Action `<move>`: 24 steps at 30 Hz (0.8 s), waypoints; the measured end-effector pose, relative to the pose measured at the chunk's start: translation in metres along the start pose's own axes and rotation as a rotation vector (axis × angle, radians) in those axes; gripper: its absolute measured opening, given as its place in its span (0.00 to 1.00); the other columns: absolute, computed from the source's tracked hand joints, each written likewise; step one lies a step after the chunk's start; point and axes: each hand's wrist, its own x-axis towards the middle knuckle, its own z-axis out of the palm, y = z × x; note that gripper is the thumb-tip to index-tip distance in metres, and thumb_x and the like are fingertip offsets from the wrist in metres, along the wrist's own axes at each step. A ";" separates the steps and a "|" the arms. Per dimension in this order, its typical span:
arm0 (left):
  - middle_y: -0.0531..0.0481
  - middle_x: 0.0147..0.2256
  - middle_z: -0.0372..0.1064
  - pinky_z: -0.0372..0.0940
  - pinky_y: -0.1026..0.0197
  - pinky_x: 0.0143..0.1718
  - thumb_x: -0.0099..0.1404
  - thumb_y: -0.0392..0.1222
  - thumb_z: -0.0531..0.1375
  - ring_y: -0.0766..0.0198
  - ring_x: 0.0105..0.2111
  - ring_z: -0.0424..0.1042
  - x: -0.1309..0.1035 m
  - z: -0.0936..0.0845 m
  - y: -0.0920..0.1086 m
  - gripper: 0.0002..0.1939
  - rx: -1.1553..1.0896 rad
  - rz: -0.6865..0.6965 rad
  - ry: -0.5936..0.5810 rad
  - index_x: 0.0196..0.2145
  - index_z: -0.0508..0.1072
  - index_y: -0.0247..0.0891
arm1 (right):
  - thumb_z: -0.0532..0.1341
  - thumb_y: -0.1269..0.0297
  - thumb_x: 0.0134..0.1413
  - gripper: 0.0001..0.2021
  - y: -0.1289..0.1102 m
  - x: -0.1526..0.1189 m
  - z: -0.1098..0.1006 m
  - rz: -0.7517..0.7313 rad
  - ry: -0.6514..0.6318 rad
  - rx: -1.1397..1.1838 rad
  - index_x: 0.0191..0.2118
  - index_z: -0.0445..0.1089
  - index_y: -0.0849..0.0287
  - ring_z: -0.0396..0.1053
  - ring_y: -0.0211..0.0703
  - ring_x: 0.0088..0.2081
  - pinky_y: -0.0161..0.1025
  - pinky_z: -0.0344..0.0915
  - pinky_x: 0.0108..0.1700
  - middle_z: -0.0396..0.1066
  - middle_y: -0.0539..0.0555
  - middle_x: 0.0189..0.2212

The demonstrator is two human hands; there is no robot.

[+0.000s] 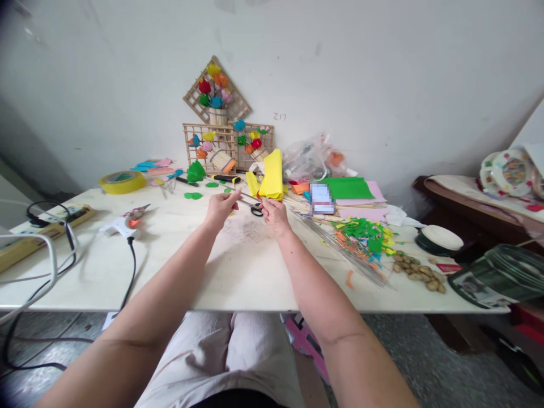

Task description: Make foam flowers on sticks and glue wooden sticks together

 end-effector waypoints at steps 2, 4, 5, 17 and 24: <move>0.53 0.14 0.59 0.44 0.65 0.18 0.53 0.59 0.59 0.73 0.15 0.50 0.000 0.001 -0.002 0.23 -0.122 -0.043 -0.015 0.18 0.69 0.33 | 0.63 0.58 0.44 0.13 0.000 0.000 0.000 0.010 -0.009 0.014 0.21 0.62 0.61 0.43 0.25 0.11 0.28 0.38 0.12 0.50 0.41 0.10; 0.54 0.14 0.57 0.43 0.65 0.17 0.51 0.58 0.61 0.74 0.14 0.49 0.000 0.002 -0.002 0.22 -0.218 -0.061 -0.043 0.17 0.67 0.33 | 0.63 0.58 0.44 0.13 0.002 0.000 0.000 0.015 -0.025 0.029 0.20 0.63 0.61 0.43 0.25 0.11 0.28 0.38 0.12 0.50 0.41 0.10; 0.54 0.14 0.57 0.43 0.66 0.17 0.51 0.57 0.62 0.74 0.14 0.49 0.000 0.002 -0.002 0.22 -0.256 -0.061 -0.063 0.17 0.67 0.34 | 0.63 0.58 0.43 0.13 0.003 0.001 0.000 0.017 -0.036 0.036 0.21 0.63 0.61 0.43 0.25 0.11 0.27 0.39 0.12 0.50 0.41 0.10; 0.55 0.12 0.54 0.41 0.65 0.17 0.50 0.48 0.61 0.75 0.14 0.48 0.002 0.003 -0.003 0.17 -0.207 -0.040 -0.039 0.14 0.66 0.33 | 0.64 0.57 0.39 0.13 0.012 -0.001 0.005 0.069 -0.072 0.002 0.20 0.64 0.61 0.43 0.25 0.12 0.27 0.38 0.12 0.51 0.42 0.10; 0.54 0.13 0.57 0.44 0.66 0.17 0.50 0.47 0.61 0.73 0.15 0.52 0.001 0.001 0.001 0.17 -0.087 -0.035 0.021 0.12 0.65 0.34 | 0.64 0.56 0.37 0.13 0.013 -0.002 0.007 0.094 -0.068 -0.031 0.21 0.63 0.61 0.42 0.25 0.12 0.27 0.37 0.13 0.49 0.40 0.09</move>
